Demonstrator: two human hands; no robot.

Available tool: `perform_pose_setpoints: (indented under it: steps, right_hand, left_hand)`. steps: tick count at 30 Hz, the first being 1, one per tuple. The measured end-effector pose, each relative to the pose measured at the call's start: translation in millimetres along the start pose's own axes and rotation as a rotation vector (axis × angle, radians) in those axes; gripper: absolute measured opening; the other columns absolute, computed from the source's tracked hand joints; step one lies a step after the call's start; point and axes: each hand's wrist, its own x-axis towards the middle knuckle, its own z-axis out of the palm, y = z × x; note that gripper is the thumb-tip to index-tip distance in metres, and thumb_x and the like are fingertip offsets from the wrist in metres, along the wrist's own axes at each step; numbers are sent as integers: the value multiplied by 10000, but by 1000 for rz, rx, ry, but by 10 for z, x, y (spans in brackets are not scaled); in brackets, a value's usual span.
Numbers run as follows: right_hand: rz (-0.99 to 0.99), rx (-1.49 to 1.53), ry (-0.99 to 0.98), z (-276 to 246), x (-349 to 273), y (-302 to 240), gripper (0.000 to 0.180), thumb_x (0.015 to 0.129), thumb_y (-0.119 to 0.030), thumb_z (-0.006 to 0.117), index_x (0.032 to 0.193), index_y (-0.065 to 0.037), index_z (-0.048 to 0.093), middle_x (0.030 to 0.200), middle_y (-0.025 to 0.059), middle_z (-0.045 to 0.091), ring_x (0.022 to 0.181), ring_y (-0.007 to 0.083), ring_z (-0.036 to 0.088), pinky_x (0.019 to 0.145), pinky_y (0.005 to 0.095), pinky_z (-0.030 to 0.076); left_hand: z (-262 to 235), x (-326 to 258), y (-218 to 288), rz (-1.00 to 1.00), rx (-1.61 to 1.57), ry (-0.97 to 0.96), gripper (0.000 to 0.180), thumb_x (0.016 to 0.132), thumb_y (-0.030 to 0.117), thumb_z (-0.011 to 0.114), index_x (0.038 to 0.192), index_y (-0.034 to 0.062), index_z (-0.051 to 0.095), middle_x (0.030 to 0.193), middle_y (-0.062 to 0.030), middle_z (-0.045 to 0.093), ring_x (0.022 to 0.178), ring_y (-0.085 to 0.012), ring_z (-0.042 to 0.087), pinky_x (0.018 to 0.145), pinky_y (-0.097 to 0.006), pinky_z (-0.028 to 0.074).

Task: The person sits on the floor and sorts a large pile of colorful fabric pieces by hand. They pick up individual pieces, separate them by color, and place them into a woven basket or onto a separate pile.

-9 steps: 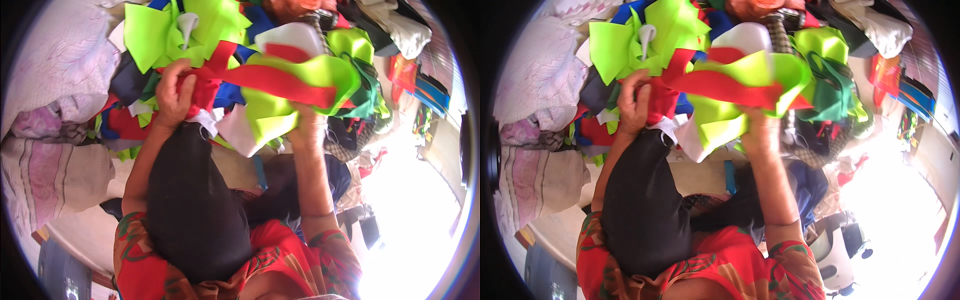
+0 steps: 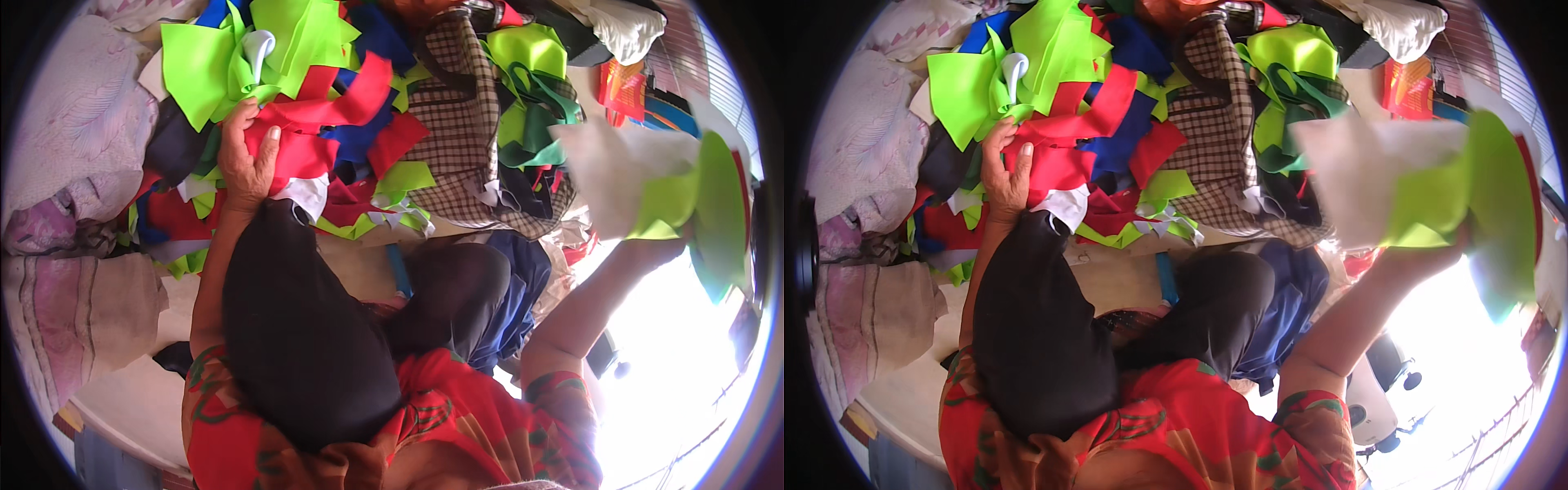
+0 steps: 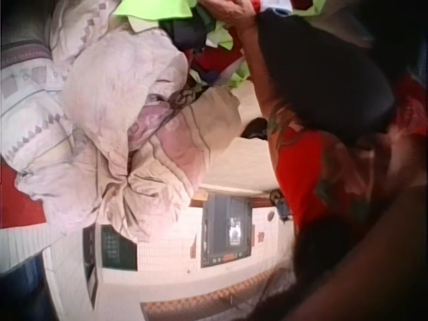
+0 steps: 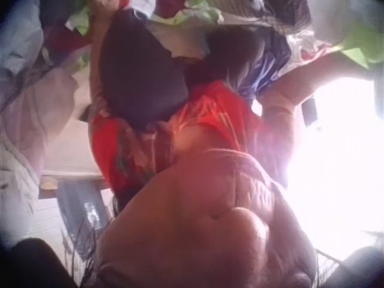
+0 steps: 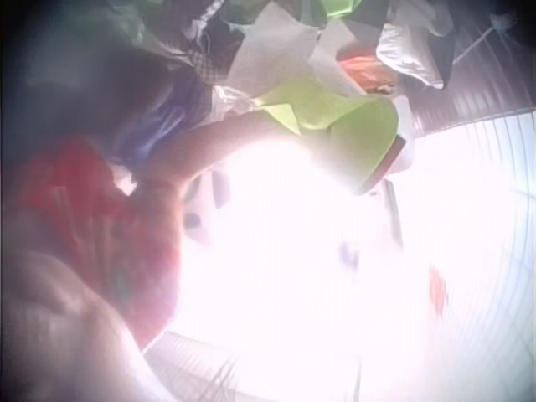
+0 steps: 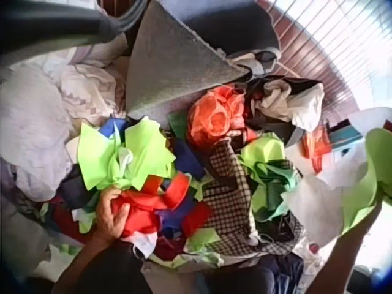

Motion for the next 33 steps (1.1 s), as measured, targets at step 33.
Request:
perform_pose_setpoints:
  steps: [33]
  right_hand:
    - [-49, -428, -880, 1804, -2443, 1253, 685, 694, -154, 733, 1300, -112, 416, 1202, 169, 468, 1063, 303, 512, 806, 359, 468]
  left_hand:
    - [-6, 43, 2, 51, 463, -393, 736, 665, 352, 766, 1258, 70, 433, 1189, -121, 517, 1099, -297, 479, 942, -420, 359]
